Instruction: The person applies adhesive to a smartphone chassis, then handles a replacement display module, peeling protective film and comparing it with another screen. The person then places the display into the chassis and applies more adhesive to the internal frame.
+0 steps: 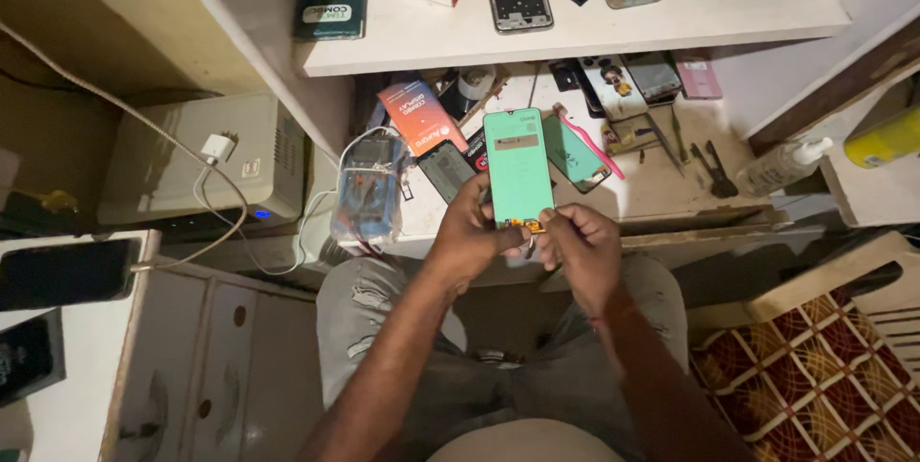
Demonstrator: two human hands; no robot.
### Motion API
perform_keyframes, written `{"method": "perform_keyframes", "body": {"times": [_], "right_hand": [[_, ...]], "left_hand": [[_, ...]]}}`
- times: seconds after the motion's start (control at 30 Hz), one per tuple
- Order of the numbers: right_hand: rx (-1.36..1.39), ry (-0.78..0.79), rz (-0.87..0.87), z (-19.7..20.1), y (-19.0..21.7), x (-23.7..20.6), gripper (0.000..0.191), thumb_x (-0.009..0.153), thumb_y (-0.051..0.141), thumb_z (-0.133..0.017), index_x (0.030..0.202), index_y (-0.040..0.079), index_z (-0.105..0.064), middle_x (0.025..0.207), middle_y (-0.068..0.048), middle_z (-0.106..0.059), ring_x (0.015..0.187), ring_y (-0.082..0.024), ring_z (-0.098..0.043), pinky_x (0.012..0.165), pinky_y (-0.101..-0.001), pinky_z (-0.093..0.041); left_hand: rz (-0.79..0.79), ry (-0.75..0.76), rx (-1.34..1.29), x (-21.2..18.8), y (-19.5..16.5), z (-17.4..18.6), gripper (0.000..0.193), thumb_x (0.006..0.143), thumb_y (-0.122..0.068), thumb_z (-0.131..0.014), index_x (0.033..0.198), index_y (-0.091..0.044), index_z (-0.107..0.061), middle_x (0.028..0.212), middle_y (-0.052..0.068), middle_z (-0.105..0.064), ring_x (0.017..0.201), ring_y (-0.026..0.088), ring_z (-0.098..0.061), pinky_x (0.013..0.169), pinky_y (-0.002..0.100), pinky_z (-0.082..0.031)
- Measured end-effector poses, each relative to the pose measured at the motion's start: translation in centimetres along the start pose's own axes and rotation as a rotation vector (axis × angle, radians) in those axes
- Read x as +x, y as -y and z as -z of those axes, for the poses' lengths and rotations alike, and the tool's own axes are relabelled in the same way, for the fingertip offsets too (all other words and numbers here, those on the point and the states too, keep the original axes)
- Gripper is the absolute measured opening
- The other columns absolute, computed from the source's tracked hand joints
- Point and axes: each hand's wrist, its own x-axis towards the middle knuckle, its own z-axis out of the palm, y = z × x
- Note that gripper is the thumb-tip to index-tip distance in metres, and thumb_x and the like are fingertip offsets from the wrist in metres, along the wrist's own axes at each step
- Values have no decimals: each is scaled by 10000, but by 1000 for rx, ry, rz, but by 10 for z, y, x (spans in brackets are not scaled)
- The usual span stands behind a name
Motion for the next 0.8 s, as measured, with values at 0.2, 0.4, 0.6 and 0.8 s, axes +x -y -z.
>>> {"method": "perform_keyframes", "body": {"times": [0.2, 0.4, 0.6, 0.8], "right_hand": [[45, -61, -9, -7, 2, 1, 133, 972, 80, -659, 927, -33, -711, 680, -47, -667, 506, -76, -547, 467, -237, -427], [53, -101, -4, -11, 1, 4, 146, 980, 68, -673, 904, -51, -708, 672, -49, -667, 497, -73, -534, 452, -232, -413], [82, -110, -6, -10, 3, 7, 146, 981, 86, -650, 940, -35, -720, 678, -44, -668, 500, -71, -542, 452, -229, -416], [89, -126, -34, -11, 2, 5, 175, 1004, 117, -647, 922, -26, -706, 694, -53, -668, 516, -80, -550, 469, -235, -435]], "left_hand": [[4, -51, -20, 0, -1, -4, 761, 770, 151, -727, 1455, -6, -435, 992, 78, -703, 829, 148, -691, 632, 270, -576], [25, -104, -42, 0, -6, -12, 754, 775, 147, -745, 1443, -16, -435, 986, 78, -718, 814, 150, -701, 623, 273, -584], [77, -142, -16, 4, -9, -13, 738, 794, 90, -744, 1454, -42, -444, 1008, 69, -737, 821, 141, -718, 646, 286, -612], [112, -154, -75, 1, -2, -11, 480, 896, -18, -711, 1363, -7, -598, 1019, 71, -772, 844, 131, -741, 714, 268, -617]]}}
